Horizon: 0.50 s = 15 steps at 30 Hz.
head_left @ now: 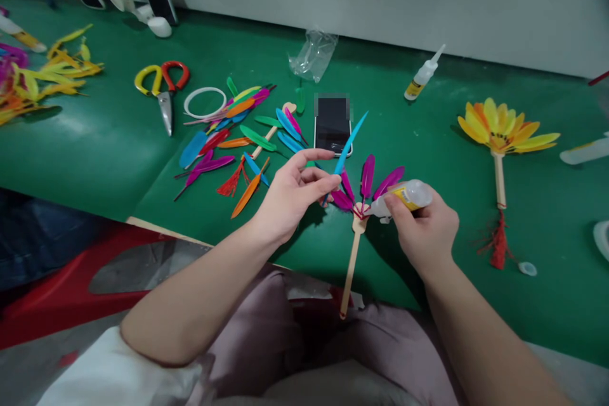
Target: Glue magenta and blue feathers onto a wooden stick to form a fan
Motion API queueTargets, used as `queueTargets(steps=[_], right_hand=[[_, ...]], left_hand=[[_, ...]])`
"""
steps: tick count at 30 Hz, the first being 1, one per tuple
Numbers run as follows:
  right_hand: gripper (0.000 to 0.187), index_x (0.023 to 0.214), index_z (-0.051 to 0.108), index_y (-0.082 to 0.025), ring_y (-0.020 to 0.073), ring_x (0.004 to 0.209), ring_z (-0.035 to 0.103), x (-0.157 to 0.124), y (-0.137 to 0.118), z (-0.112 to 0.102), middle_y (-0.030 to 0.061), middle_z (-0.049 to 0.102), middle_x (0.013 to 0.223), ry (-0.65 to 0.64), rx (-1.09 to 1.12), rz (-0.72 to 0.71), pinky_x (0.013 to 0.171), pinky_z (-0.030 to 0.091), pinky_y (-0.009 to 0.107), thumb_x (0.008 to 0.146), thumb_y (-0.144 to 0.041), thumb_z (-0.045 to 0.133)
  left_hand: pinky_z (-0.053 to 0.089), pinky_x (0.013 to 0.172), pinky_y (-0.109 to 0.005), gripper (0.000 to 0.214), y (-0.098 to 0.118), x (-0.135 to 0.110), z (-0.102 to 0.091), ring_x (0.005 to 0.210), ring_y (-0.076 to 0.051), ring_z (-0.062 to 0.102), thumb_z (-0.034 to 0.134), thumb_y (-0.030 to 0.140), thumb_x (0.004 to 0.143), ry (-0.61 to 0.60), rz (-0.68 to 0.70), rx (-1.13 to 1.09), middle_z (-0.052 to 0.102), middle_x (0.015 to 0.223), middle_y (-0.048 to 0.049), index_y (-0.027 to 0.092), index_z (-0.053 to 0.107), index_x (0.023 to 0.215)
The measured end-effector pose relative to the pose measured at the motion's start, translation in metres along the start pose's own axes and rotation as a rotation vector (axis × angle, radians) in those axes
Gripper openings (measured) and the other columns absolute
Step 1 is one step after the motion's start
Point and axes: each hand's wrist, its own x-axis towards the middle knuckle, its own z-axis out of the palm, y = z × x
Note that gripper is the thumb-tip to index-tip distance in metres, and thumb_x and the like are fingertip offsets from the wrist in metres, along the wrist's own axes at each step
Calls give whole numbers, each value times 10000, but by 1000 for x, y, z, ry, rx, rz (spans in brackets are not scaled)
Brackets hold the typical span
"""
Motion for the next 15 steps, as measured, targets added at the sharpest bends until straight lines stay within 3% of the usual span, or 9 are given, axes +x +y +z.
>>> queueTargets(steps=[15], right_hand=[[232, 707, 591, -181, 103, 476, 536, 0, 1, 1, -21, 596, 546, -3, 6, -43, 450, 415, 213, 716, -413, 576]], left_hand=[[398, 474, -170, 350, 1, 0, 1, 526, -61, 494, 648, 266, 695, 11, -5, 5, 527, 614, 37, 189, 509, 1007]])
